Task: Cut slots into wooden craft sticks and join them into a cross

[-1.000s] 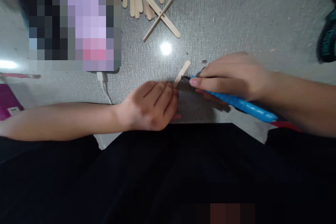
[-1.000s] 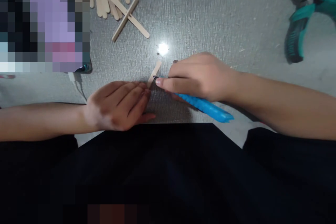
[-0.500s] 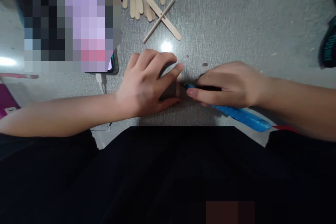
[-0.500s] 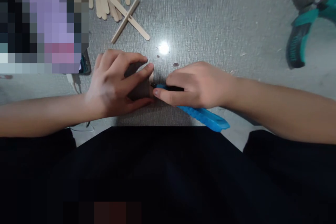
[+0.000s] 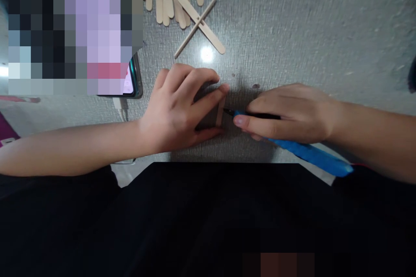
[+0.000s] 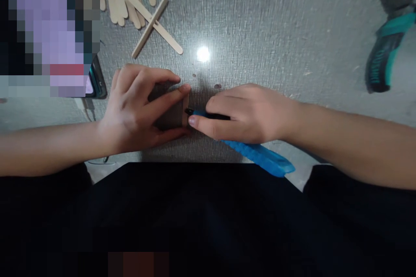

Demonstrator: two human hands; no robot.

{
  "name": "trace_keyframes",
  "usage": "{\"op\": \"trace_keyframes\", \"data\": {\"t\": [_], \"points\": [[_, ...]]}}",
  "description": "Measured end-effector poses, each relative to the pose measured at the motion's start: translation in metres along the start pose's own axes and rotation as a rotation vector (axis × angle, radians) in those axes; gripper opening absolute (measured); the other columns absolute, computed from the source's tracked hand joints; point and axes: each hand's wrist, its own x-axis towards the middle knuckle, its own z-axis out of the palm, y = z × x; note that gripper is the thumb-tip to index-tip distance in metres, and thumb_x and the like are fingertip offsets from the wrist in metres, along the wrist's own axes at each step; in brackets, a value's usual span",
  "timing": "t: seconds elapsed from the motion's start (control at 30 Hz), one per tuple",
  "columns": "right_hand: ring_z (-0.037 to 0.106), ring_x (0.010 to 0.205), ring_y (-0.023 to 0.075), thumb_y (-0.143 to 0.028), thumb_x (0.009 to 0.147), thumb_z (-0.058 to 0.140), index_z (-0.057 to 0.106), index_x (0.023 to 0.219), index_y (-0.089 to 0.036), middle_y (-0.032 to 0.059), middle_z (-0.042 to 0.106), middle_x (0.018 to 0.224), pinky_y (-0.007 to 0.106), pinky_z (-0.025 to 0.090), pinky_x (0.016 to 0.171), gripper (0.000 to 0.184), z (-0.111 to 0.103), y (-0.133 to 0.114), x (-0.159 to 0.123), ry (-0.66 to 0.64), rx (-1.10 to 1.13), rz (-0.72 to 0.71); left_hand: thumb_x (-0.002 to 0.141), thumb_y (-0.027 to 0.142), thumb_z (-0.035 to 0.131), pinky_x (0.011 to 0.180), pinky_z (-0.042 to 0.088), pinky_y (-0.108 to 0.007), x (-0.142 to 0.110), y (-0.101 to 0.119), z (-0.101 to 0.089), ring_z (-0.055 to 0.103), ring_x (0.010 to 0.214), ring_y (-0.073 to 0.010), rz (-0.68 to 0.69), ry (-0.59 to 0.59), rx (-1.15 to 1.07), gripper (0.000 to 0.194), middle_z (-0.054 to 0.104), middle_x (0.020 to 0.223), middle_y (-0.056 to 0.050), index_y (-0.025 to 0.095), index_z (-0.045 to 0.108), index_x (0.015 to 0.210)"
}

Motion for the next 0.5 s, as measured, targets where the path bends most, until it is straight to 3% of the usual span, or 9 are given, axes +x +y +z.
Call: {"op": "trace_keyframes", "data": {"t": [0.13, 0.27, 0.5], "points": [[0.063, 0.066, 0.0191, -0.070, 0.113, 0.054, 0.065, 0.070, -0.025, 0.0000, 0.065, 0.067, 0.037, 0.044, 0.072, 0.064, -0.001, -0.005, 0.000, -0.009, -0.016, 0.042, 0.097, 0.072, 0.078, 0.114, 0.053, -0.073, 0.001, 0.001, -0.001, 0.066, 0.138, -0.0449, -0.094, -0.082, -0.050, 0.075, 0.068, 0.155, -0.013, 0.033, 0.066, 0.159], [0.062, 0.066, 0.0198, -0.074, 0.112, 0.053, 0.062, 0.069, -0.025, 0.0005, 0.065, 0.067, 0.036, 0.043, 0.070, 0.066, 0.000, -0.006, 0.000, -0.001, -0.014, 0.068, 0.100, 0.073, 0.076, 0.116, 0.050, -0.071, 0.001, 0.001, -0.003, 0.061, 0.137, -0.0424, -0.017, -0.091, 0.054, 0.079, 0.064, 0.157, -0.017, 0.029, 0.063, 0.164], [0.056, 0.064, 0.0203, -0.066, 0.116, 0.049, 0.061, 0.074, -0.026, 0.0018, 0.061, 0.069, 0.038, 0.040, 0.065, 0.059, 0.013, 0.011, 0.003, 0.119, -0.055, -0.164, 0.095, 0.083, 0.078, 0.088, 0.050, -0.049, 0.005, -0.006, -0.002, 0.063, 0.106, -0.0321, 0.087, 0.096, 0.081, 0.080, 0.071, 0.122, -0.016, 0.028, 0.075, 0.153]]}}
